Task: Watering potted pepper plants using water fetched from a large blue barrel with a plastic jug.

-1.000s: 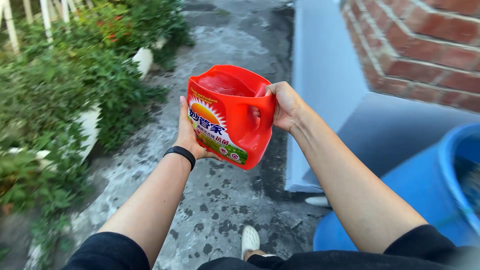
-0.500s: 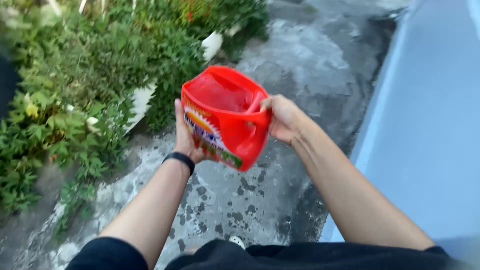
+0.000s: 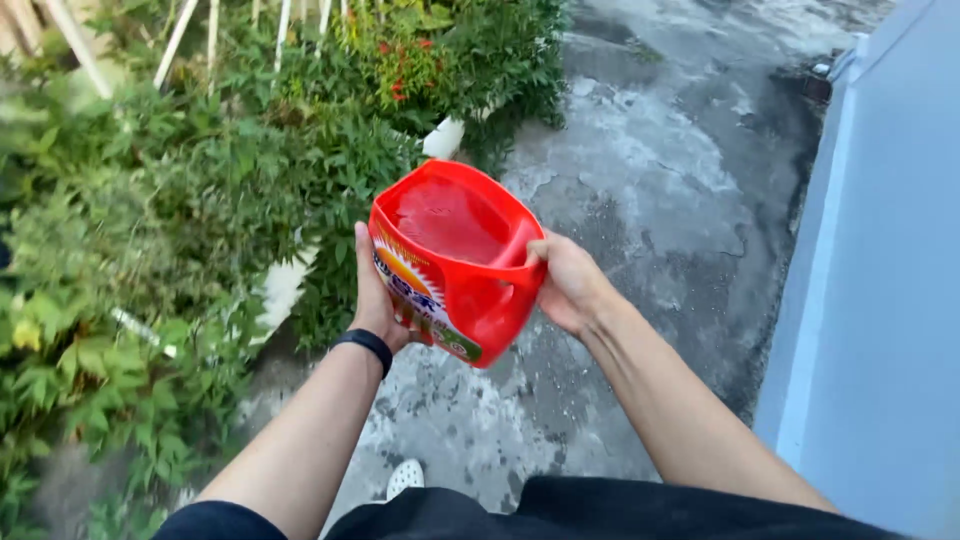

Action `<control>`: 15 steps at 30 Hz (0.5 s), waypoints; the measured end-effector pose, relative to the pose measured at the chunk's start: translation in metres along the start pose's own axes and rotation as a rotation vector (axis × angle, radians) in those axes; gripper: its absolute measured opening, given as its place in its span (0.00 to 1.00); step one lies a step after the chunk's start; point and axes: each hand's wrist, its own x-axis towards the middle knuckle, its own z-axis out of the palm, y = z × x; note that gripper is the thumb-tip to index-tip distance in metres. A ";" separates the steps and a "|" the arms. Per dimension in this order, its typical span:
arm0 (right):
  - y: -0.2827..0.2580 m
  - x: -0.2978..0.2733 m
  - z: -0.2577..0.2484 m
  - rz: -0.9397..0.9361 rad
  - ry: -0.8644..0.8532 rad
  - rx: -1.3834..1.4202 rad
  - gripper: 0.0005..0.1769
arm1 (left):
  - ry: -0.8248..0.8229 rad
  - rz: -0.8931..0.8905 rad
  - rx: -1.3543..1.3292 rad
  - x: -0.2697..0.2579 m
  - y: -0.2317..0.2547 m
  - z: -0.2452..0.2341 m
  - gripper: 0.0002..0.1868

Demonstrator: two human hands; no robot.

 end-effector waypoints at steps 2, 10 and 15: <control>-0.002 0.018 -0.002 0.030 0.069 0.001 0.23 | 0.100 -0.154 0.040 0.019 0.021 0.024 0.61; -0.059 0.193 -0.065 0.037 0.183 -0.036 0.25 | 0.262 -0.352 0.044 0.221 0.029 0.038 0.69; -0.098 0.321 -0.136 0.047 0.093 -0.066 0.28 | 0.297 -0.378 0.012 0.365 0.012 0.057 0.67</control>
